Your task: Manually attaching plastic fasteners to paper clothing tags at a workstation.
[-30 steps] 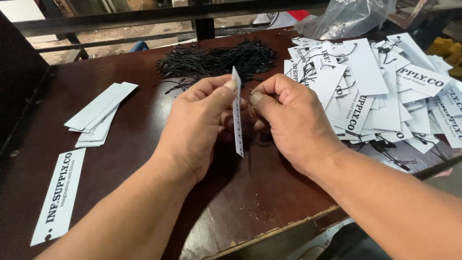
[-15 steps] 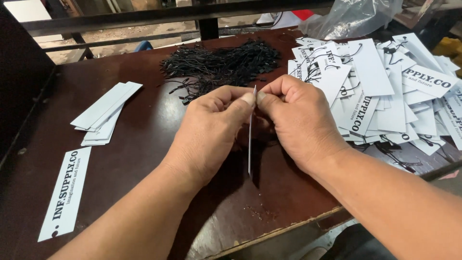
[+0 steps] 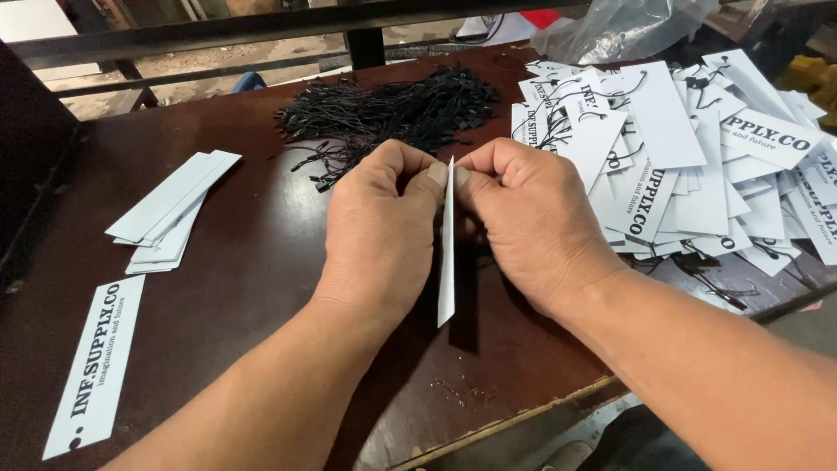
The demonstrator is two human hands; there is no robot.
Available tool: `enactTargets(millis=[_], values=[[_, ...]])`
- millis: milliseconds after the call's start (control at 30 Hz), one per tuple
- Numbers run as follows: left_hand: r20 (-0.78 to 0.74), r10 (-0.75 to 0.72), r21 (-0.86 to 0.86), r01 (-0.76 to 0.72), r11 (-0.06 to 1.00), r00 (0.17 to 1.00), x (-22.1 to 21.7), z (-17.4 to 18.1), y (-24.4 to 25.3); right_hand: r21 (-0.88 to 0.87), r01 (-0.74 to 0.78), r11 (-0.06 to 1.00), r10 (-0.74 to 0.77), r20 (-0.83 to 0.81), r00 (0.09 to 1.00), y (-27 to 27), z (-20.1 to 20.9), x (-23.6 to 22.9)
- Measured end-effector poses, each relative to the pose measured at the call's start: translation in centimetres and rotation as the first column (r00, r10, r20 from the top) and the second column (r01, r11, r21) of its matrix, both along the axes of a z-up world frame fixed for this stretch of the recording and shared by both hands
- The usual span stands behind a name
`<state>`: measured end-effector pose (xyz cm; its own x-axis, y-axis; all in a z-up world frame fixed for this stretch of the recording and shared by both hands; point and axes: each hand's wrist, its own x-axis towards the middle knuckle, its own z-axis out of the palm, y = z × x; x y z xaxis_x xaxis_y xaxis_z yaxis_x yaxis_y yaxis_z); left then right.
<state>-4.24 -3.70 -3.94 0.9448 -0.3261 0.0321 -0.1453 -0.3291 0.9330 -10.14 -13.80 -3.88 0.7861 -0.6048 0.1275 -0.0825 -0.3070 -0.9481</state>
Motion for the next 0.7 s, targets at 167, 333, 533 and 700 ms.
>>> enactTargets(millis=[167,333,533,700], values=[[0.157,0.008,0.052,-0.016,0.998,0.988,0.6,-1.7,-0.3,-0.013,0.006,1.0,-0.006,-0.029,1.0,0.1,0.1,0.0],[0.31,0.013,0.077,-0.038,0.996,0.951,0.9,-3.0,-0.7,-0.101,-0.096,0.99,0.097,0.012,0.995,-0.8,-0.9,-0.3],[0.15,0.031,0.1,-0.046,0.994,0.988,1.1,-1.7,0.2,-0.094,-0.113,0.989,0.109,-0.041,0.993,-0.1,-0.6,-0.4],[0.018,0.099,0.101,-0.1,0.99,0.995,0.6,-0.5,0.9,-0.288,-0.03,0.957,0.0,-0.103,0.995,0.2,-0.6,-0.3]])
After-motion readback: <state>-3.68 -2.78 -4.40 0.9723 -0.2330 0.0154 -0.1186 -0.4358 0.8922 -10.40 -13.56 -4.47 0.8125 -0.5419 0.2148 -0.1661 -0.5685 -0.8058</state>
